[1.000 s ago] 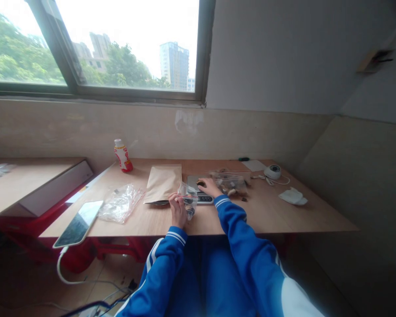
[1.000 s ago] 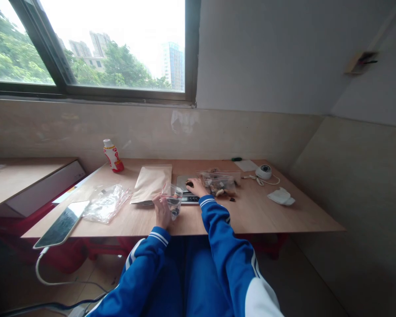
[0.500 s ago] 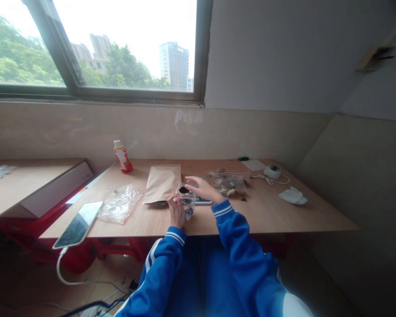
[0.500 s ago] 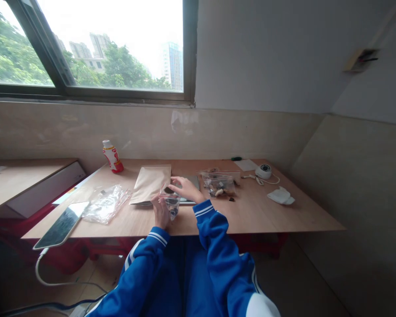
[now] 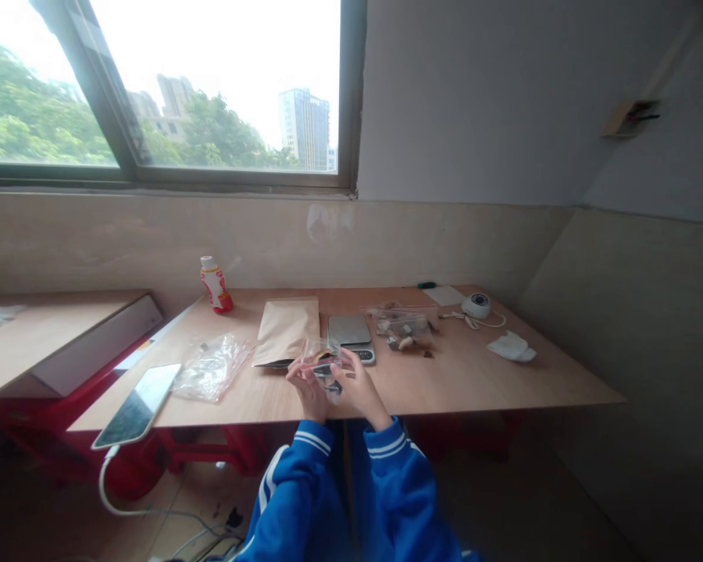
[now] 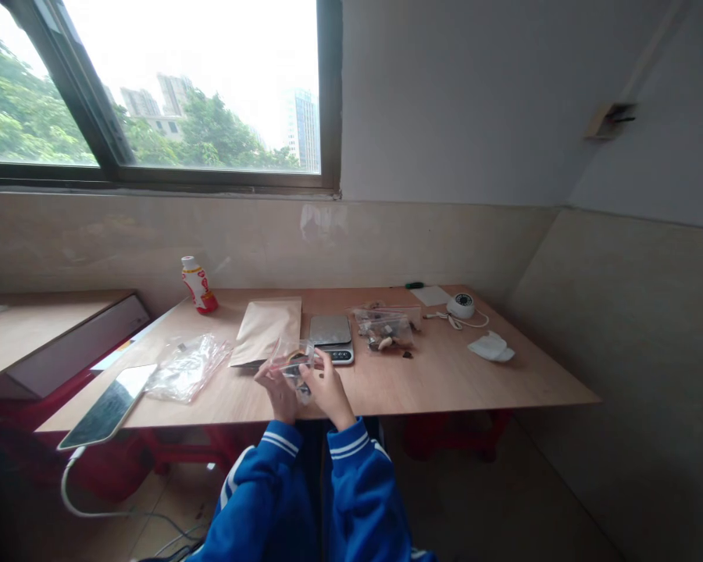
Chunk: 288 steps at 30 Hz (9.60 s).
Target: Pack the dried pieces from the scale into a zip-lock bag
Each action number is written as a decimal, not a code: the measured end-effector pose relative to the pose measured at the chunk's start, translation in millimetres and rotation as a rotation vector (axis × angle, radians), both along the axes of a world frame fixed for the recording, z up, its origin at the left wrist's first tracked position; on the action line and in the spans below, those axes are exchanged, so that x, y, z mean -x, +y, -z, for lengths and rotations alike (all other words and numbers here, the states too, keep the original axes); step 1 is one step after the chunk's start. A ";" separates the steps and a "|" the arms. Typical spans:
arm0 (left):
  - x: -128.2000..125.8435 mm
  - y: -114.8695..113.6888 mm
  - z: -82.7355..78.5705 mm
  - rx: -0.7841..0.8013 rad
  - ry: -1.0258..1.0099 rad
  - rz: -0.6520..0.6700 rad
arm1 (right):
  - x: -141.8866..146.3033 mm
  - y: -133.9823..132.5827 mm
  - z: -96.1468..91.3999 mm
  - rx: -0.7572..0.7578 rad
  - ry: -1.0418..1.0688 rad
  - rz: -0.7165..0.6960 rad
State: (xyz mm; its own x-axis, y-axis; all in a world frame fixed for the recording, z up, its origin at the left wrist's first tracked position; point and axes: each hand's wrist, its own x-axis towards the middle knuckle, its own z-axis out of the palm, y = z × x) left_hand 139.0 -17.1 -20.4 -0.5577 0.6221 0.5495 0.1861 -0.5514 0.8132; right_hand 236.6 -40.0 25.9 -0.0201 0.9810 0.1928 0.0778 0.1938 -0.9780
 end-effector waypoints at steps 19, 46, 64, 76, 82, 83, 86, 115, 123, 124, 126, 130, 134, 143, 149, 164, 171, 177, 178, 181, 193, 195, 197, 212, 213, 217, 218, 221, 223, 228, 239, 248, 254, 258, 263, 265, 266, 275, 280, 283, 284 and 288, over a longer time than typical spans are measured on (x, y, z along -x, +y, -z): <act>-2.3 -23.4 -69.5 0.252 -0.083 0.524 | -44.4 -16.5 -55.9 -0.279 -0.028 0.017; -21.5 -56.6 -98.3 0.221 -0.176 0.464 | -67.8 -28.3 -57.6 -0.187 0.240 0.599; 5.5 -57.3 -97.4 0.313 -0.140 0.398 | -94.9 -30.2 -54.3 -0.238 0.144 0.192; -0.9 -63.3 -108.9 0.215 -0.065 0.324 | -88.4 -34.8 -60.6 -0.300 0.182 0.282; -9.5 -64.7 -108.1 0.196 -0.089 0.267 | -86.4 -37.2 -64.2 -0.364 0.114 0.328; -11.3 -64.1 -107.2 0.196 -0.112 0.263 | -85.7 -37.1 -64.6 -0.369 0.118 0.332; -16.1 -61.5 -104.5 0.198 -0.246 0.298 | -84.4 -36.0 -64.8 -0.369 0.139 0.287; 2.7 -61.9 -109.4 0.213 -0.386 0.448 | -85.4 -31.6 -58.8 -0.254 0.111 0.187; 5.3 -64.1 -108.9 0.243 -0.228 0.451 | -91.8 -31.5 -56.2 -0.290 0.036 0.309; 5.6 -64.2 -109.0 0.246 -0.223 0.458 | -92.8 -31.9 -56.6 -0.289 0.033 0.308; 5.7 -64.7 -109.8 0.249 -0.226 0.465 | -94.2 -32.4 -57.4 -0.289 0.036 0.299; 4.5 -66.0 -112.5 0.241 -0.243 0.431 | -93.2 -32.7 -59.8 -0.290 0.074 0.253; 3.6 -66.5 -113.1 0.239 -0.261 0.423 | -88.4 -33.6 -62.5 -0.290 0.128 0.272; 3.4 -67.6 -113.8 0.233 -0.244 0.434 | -83.4 -35.9 -64.7 -0.339 0.155 0.332; 3.1 -68.6 -113.5 0.237 -0.208 0.438 | -84.4 -36.9 -64.0 -0.353 0.118 0.367; -5.9 -68.8 -109.1 0.174 -0.317 0.494 | -67.9 -32.4 -64.6 -0.306 0.318 0.279; -5.3 -71.1 -111.3 0.157 -0.378 0.545 | -58.1 -30.1 -61.1 -0.240 0.370 0.133; -0.3 -70.2 -111.9 0.105 -0.397 0.502 | -63.0 -27.1 -55.7 -0.255 0.388 0.188; 0.3 -70.4 -112.4 0.105 -0.391 0.504 | -63.4 -27.3 -56.0 -0.256 0.390 0.185; 1.9 -71.4 -113.8 0.105 -0.381 0.505 | -63.5 -28.5 -57.8 -0.252 0.387 0.186; 4.7 -69.6 -111.2 0.116 -0.375 0.476 | -62.3 -29.4 -60.6 -0.260 0.342 0.190; 3.9 -70.3 -111.7 0.125 -0.393 0.550 | -59.8 -29.8 -61.8 -0.249 0.356 0.215; 2.9 -70.8 -111.8 0.150 -0.393 0.592 | -57.3 -29.8 -62.3 -0.243 0.386 0.243; 6.7 -70.2 -114.0 0.252 -0.152 0.403 | -61.2 -31.9 -62.6 -0.257 0.277 0.321; 7.1 -70.7 -115.0 0.250 -0.151 0.402 | -61.9 -32.1 -62.4 -0.265 0.271 0.325; 7.2 -70.2 -116.1 0.243 -0.182 0.424 | -64.7 -30.9 -59.8 -0.294 0.276 0.335; 6.4 -69.5 -115.5 0.243 -0.197 0.434 | -65.0 -30.3 -59.0 -0.292 0.286 0.330; 2.3 -67.2 -112.9 0.221 -0.292 0.496 | -63.5 -29.3 -58.0 -0.248 0.330 0.212; -1.1 -66.5 -111.6 0.200 -0.377 0.547 | -60.5 -29.8 -59.2 -0.218 0.352 0.113; -4.9 -65.9 -109.6 0.213 -0.388 0.552 | -51.8 -32.3 -62.4 -0.170 0.342 0.076; 6.7 -66.6 -109.3 0.246 -0.215 0.460 | -56.3 -30.9 -60.6 -0.295 0.222 0.114; 11.2 -69.1 -111.4 0.249 -0.163 0.450 | -53.3 -35.5 -65.9 -0.322 0.223 0.149; 5.8 -67.0 -106.6 0.213 -0.288 0.617 | -48.4 -32.4 -61.3 -0.270 0.252 0.075; 5.3 -70.0 -107.1 0.187 -0.341 0.655 | -44.5 -32.9 -62.0 -0.243 0.226 0.017; 8.7 -73.4 -110.2 0.155 -0.272 0.655 | -41.9 -33.0 -60.9 -0.216 0.160 -0.033; 9.7 -72.5 -108.5 0.169 -0.235 0.608 | -41.4 -33.4 -60.4 -0.215 0.153 -0.017; 10.2 -71.8 -106.9 0.179 -0.228 0.584 | -41.3 -33.7 -60.4 -0.217 0.149 -0.010; 13.6 -74.1 -109.6 0.304 -0.154 0.477 | -42.2 -36.1 -62.9 -0.225 0.119 0.115; 11.4 -76.4 -116.3 0.287 -0.146 0.451 | -42.7 -37.5 -64.3 -0.235 0.119 0.149; 8.9 -74.0 -112.6 0.290 -0.159 0.489 | -43.0 -36.9 -63.3 -0.202 0.166 0.099; 7.9 -73.0 -111.0 0.285 -0.164 0.501 | -43.1 -36.5 -62.8 -0.188 0.193 0.074; 5.5 -69.9 -107.1 0.224 -0.169 0.514 | -42.9 -35.0 -60.6 -0.155 0.293 -0.073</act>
State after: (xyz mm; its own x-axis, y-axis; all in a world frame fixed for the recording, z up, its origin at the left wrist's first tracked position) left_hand 133.5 -87.0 86.7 -0.2218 0.9269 0.3027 -0.2025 -0.3475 0.9156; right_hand 279.5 -75.0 86.6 -0.0110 0.9376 0.3476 -0.2215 0.3367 -0.9152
